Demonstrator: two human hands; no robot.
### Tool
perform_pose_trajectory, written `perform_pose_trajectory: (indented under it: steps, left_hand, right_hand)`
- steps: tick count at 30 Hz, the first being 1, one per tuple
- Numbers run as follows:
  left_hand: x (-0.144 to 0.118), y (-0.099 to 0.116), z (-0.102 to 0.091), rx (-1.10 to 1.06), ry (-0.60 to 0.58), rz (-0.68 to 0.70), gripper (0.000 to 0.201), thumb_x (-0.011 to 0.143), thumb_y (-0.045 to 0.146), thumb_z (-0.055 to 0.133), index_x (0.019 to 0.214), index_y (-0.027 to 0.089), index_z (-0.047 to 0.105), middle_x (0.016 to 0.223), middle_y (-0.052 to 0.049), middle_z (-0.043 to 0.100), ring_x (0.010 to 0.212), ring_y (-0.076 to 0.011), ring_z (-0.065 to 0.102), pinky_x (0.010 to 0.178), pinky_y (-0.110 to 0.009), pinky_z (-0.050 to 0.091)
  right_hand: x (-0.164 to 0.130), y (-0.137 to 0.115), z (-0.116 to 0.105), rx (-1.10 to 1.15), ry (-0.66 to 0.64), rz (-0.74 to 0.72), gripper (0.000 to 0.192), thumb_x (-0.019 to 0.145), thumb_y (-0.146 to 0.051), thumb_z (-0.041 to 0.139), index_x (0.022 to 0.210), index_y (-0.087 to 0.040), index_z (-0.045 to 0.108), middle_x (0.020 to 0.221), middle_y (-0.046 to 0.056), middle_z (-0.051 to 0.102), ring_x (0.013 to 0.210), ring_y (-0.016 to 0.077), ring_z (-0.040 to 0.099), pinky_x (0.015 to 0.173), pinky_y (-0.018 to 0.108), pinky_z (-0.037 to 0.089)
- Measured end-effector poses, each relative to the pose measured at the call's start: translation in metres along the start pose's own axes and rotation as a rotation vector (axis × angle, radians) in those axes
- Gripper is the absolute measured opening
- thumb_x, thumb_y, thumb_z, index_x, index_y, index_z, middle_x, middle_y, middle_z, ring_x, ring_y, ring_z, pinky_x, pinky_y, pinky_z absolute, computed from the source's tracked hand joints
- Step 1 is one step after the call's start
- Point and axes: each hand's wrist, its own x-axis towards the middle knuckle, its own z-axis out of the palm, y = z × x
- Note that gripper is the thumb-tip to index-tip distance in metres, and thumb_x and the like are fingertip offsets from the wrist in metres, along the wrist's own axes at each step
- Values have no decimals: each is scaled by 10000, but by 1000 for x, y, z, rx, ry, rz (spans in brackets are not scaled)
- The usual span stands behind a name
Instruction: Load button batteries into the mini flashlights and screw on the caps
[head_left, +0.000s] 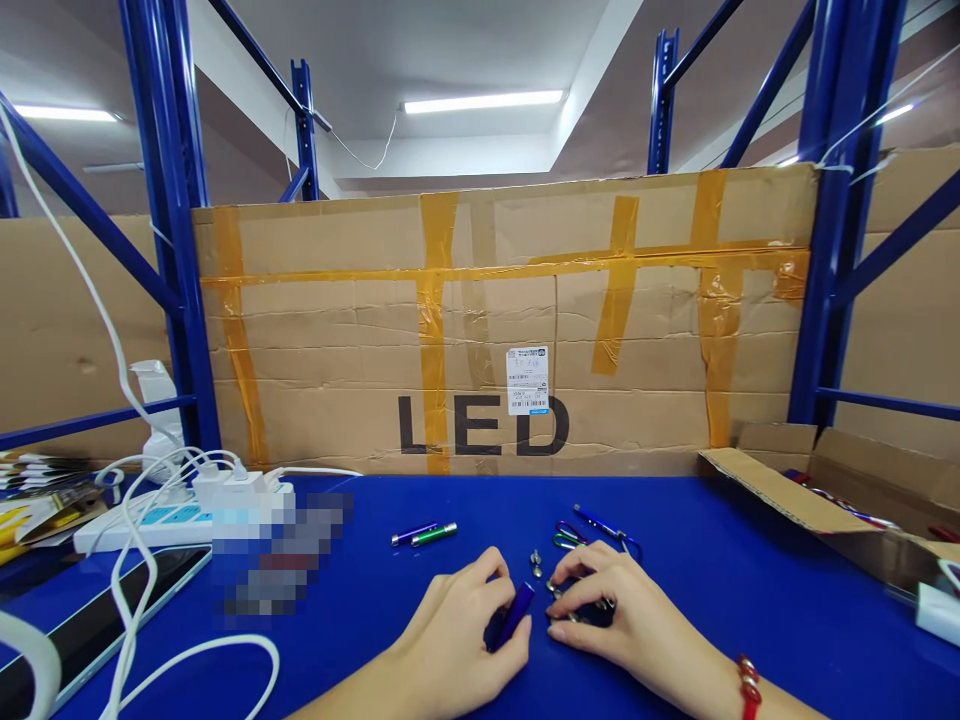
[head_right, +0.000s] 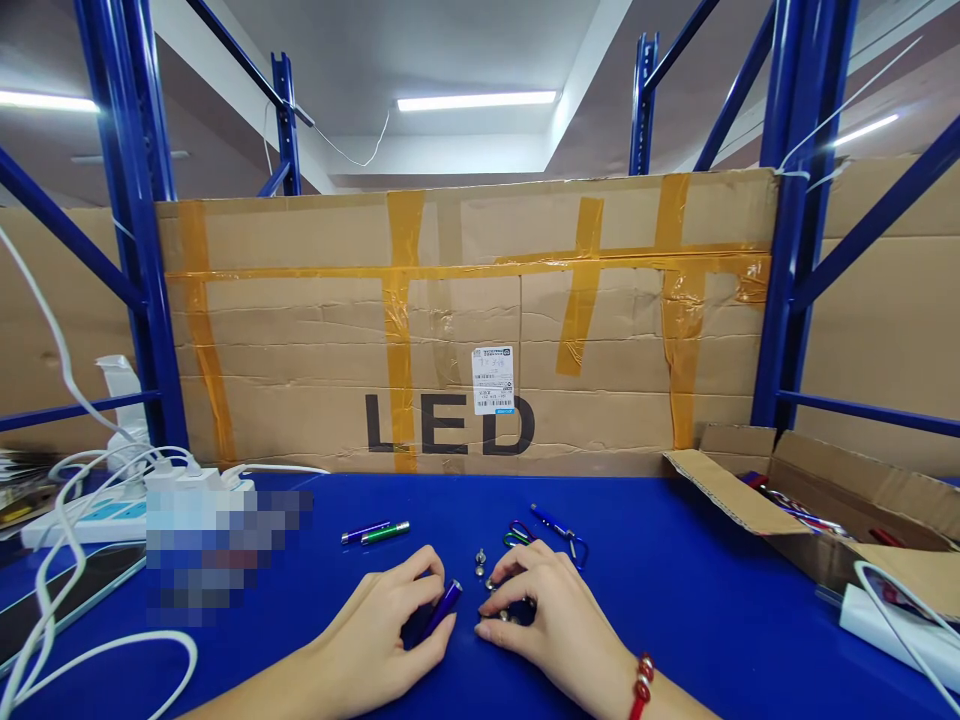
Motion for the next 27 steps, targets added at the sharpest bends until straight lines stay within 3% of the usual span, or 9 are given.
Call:
perform_pose_trajectory:
  steps: [27]
  left_hand:
    - [0, 1, 0, -12, 16, 22, 128, 790, 224, 462, 722, 176, 559, 849, 13, 512, 510, -46, 407, 503, -178, 344]
  right_hand:
    - [1, -2, -1, 48, -47, -18, 150, 716, -396, 695, 736, -250, 717, 1031, 47, 570, 1015, 230, 498, 919, 372, 355]
